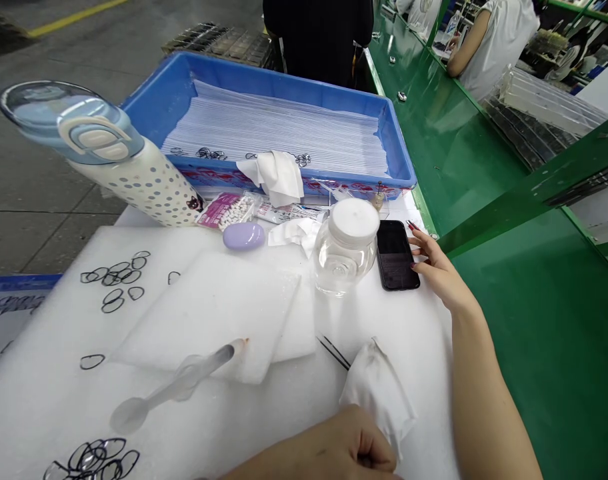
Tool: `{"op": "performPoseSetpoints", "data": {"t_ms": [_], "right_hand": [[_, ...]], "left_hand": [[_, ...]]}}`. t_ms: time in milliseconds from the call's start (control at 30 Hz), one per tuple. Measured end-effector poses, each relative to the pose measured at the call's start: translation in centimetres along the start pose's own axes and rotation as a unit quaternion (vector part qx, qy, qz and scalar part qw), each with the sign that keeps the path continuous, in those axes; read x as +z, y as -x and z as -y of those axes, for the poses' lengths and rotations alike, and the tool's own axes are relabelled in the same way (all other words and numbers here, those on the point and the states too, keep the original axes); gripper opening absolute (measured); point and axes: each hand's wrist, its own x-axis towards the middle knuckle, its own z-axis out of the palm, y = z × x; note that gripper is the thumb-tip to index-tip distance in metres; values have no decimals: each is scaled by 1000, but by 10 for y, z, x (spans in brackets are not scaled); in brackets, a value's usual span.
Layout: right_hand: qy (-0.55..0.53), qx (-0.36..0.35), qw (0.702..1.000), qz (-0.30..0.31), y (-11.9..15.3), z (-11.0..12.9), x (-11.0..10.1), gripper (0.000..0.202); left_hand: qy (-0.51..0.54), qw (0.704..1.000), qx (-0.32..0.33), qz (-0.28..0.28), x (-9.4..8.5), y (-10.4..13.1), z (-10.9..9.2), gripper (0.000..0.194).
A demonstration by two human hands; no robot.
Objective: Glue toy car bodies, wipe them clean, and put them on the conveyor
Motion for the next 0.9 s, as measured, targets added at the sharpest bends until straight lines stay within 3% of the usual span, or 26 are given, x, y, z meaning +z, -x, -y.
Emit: {"op": "performPoseSetpoints", "data": {"t_ms": [133,267,533,633,700,833,900], "right_hand": [[23,2,998,-61,-6,-4,14,67],[119,-6,984,-134,-12,-10,29,77],[109,-19,984,-137,-14,-14,32,66],[115,-23,983,-141,-14,-13,30,72],[86,-11,989,-119,-11,-8,23,72],[-43,23,999,14,1,5,2,71],[-29,25,998,41,6,10,-5,80]], "left_hand": [[11,1000,1,-1,1,-2,-2,57],[20,1000,4,0,2,-3,-8,61],[21,1000,7,2,1,-3,-6,68],[17,1000,8,2,1,-3,-4,68],[19,1000,7,2,0,-3,-3,68],[15,1000,-1,1,-1,-3,-1,65],[12,1000,-5,1,-1,-2,-1,61]]}}
